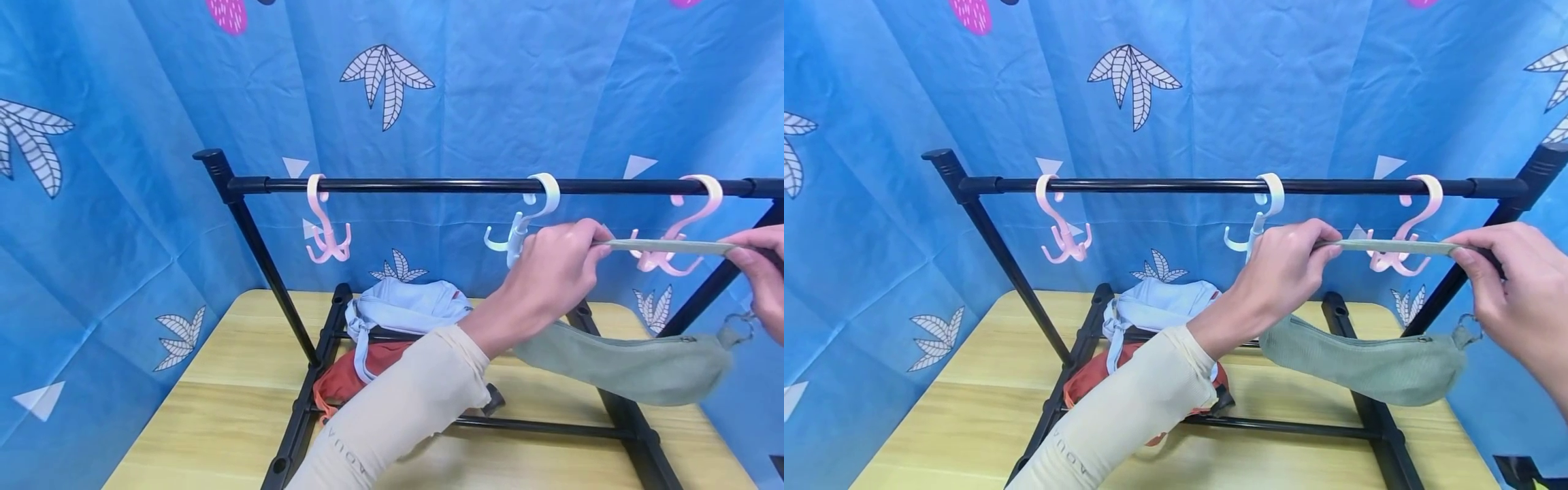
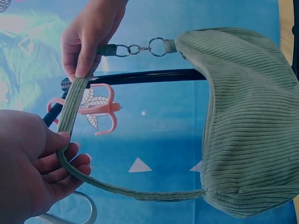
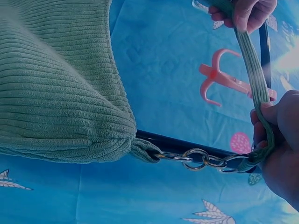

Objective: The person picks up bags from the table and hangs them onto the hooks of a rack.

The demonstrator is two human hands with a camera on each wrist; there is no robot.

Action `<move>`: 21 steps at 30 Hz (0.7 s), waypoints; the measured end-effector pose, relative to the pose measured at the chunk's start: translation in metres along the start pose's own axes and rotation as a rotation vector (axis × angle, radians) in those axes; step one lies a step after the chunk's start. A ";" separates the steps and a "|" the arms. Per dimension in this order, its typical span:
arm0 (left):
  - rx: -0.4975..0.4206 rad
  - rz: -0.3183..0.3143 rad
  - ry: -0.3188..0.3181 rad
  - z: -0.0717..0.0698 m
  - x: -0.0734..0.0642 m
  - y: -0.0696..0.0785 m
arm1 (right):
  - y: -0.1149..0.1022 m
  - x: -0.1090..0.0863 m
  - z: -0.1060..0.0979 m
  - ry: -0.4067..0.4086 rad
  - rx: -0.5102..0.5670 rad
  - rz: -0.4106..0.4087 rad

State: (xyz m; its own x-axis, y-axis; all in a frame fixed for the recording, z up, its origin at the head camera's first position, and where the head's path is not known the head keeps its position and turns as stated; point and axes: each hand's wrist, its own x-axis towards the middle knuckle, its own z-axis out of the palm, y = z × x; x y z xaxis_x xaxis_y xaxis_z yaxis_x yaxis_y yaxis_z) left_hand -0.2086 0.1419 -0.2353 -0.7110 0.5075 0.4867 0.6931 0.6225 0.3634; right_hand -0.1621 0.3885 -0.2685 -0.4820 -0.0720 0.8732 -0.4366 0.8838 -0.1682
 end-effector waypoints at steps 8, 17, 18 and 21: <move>0.023 -0.021 -0.007 -0.001 0.006 0.001 | 0.003 0.004 0.001 -0.006 -0.019 -0.014; 0.035 -0.039 -0.025 0.001 0.009 -0.001 | 0.003 0.002 0.003 -0.020 -0.038 0.015; 0.033 -0.044 -0.034 0.001 0.010 0.000 | 0.004 0.001 0.003 -0.021 -0.035 0.023; 0.035 -0.052 -0.053 0.003 0.011 0.000 | 0.005 -0.001 0.004 -0.025 -0.031 0.045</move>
State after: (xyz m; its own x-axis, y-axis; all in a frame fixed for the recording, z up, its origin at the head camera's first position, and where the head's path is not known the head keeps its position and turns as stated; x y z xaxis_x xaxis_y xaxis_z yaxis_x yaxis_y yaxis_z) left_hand -0.2165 0.1493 -0.2322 -0.7521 0.5039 0.4248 0.6509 0.6692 0.3585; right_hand -0.1670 0.3912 -0.2718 -0.5196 -0.0426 0.8534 -0.3907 0.9001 -0.1929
